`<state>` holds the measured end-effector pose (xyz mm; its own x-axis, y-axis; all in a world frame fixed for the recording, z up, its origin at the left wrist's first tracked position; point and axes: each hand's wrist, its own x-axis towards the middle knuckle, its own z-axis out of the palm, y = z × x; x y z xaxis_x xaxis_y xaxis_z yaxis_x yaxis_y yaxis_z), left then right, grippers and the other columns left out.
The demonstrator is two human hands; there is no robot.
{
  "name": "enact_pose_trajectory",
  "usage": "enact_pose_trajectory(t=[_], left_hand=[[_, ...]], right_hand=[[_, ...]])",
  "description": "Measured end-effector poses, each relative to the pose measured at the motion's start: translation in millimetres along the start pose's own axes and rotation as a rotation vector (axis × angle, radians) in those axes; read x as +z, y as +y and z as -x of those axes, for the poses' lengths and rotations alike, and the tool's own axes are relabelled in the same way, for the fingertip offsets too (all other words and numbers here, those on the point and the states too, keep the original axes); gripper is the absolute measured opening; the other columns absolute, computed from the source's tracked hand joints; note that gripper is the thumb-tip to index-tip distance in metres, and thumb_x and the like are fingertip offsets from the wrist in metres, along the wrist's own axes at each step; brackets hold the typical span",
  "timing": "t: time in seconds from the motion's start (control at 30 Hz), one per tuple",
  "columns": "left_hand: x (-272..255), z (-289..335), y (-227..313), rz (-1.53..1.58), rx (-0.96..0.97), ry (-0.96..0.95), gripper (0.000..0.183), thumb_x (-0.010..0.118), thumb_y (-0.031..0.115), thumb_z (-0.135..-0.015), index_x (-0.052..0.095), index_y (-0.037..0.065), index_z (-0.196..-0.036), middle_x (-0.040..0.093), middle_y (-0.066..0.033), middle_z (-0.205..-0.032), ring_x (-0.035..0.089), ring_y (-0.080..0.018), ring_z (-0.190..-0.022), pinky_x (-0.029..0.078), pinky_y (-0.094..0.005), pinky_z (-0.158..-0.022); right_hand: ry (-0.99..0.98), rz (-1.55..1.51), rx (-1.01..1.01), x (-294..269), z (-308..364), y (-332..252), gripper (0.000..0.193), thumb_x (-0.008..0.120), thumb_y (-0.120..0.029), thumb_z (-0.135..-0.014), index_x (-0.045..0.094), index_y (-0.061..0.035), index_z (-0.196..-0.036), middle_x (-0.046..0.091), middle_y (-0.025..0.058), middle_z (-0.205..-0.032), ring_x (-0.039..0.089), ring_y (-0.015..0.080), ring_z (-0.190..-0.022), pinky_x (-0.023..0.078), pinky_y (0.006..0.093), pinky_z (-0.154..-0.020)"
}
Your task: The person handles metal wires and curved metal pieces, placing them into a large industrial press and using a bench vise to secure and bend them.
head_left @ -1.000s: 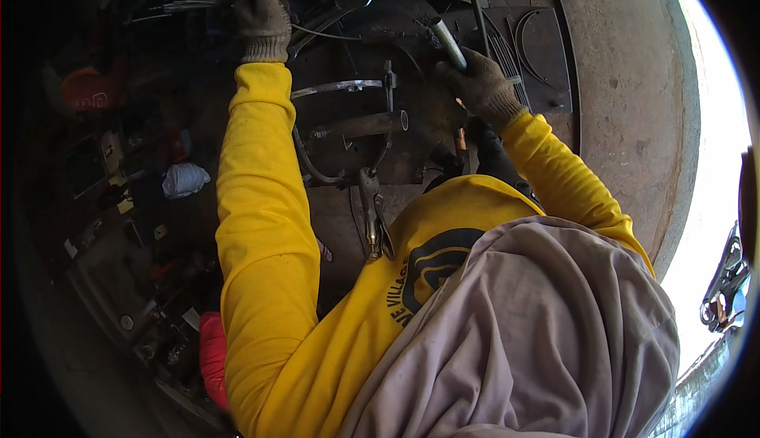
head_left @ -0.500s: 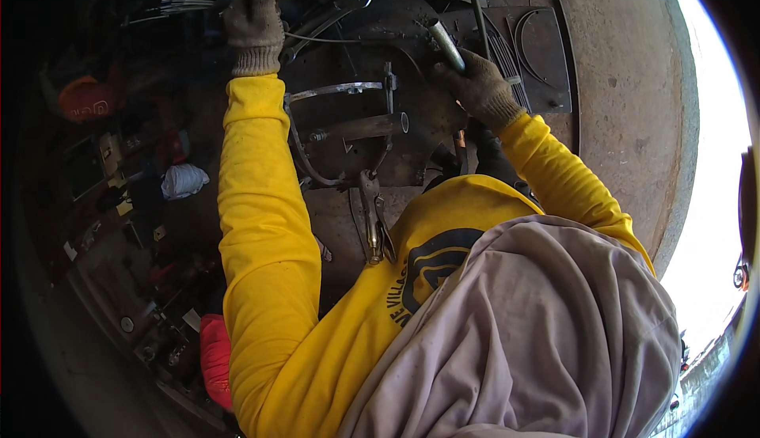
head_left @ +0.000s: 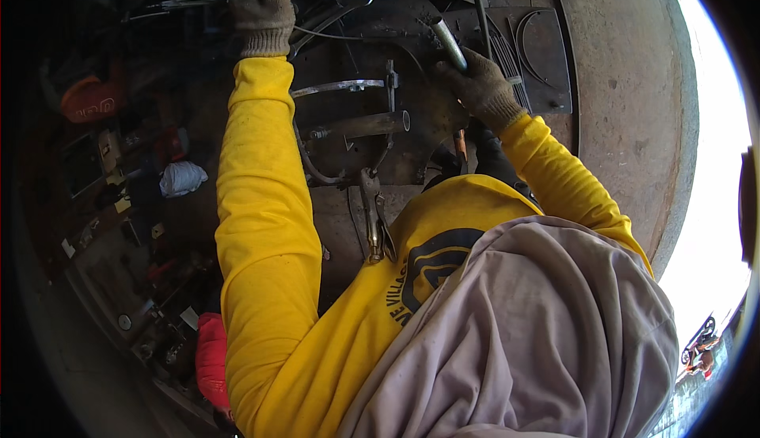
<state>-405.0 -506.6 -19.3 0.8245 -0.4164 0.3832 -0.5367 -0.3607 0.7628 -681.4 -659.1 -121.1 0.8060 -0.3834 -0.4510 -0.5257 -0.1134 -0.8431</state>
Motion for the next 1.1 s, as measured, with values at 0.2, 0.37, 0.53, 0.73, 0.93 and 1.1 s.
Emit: enact_pose_trajectory(t=[0.2,0.37,0.53,0.73,0.93,1.1], left_hand=[[2,-4,-13,-0.014,-0.02,0.079,0.058,0.055,0.059,-0.094,0.068,0.003,-0.089,0.056,-0.0005,-0.062,0.054,-0.0105,-0.049,0.044,-0.0258,-0.046],[0,-2,-10,-0.166,0.102,0.1,0.057,0.054,0.058,-0.095,0.068,0.002,-0.088,0.059,-0.0032,-0.062,0.058,-0.0122,-0.051,0.044,-0.0265,-0.046],[-12,16,-11,-0.169,0.284,0.137,0.056,0.052,0.055,-0.096,0.068,0.003,-0.087,0.064,-0.0045,-0.065,0.06,-0.0143,-0.048,0.045,-0.0274,-0.045],[-19,37,17,-0.204,0.404,0.064,0.05,0.055,0.051,-0.097,0.073,0.005,-0.088,0.072,-0.0111,-0.077,0.072,-0.0297,-0.073,0.055,-0.035,-0.068],[-12,19,8,-0.215,0.267,0.052,0.056,0.051,0.056,-0.097,0.07,0.005,-0.088,0.066,-0.0054,-0.065,0.061,-0.0165,-0.048,0.047,-0.0278,-0.047],[-9,0,-5,-0.271,0.222,-0.036,0.054,0.053,0.056,-0.097,0.071,0.006,-0.092,0.063,-0.0038,-0.063,0.06,-0.0158,-0.049,0.047,-0.0303,-0.048]], right_hand=[[-0.066,0.033,0.038,-5,0,-4,0.061,0.067,-0.052,-0.089,0.061,-0.0102,-0.132,0.07,0.0166,-0.114,0.068,0.0263,-0.106,0.052,0.0363,-0.093],[-0.059,0.013,0.021,-7,2,-4,0.059,0.066,-0.051,-0.089,0.062,-0.0106,-0.131,0.07,0.0167,-0.112,0.068,0.0265,-0.105,0.052,0.0372,-0.092],[-0.071,0.041,0.014,-7,1,-8,0.059,0.066,-0.051,-0.089,0.062,-0.0091,-0.13,0.07,0.0173,-0.111,0.069,0.0277,-0.105,0.052,0.0381,-0.092],[-0.039,0.035,-0.024,-5,-3,1,0.06,0.066,-0.051,-0.09,0.061,-0.0079,-0.131,0.07,0.0189,-0.113,0.068,0.0287,-0.105,0.052,0.0384,-0.092],[-0.055,-0.019,-0.023,-4,-2,-2,0.061,0.066,-0.049,-0.091,0.059,-0.0063,-0.134,0.069,0.0192,-0.115,0.068,0.0293,-0.106,0.052,0.039,-0.093],[-0.065,0.022,-0.017,-5,-2,2,0.059,0.066,-0.048,-0.091,0.06,-0.0067,-0.133,0.069,0.0186,-0.115,0.068,0.0282,-0.106,0.052,0.0382,-0.093]])
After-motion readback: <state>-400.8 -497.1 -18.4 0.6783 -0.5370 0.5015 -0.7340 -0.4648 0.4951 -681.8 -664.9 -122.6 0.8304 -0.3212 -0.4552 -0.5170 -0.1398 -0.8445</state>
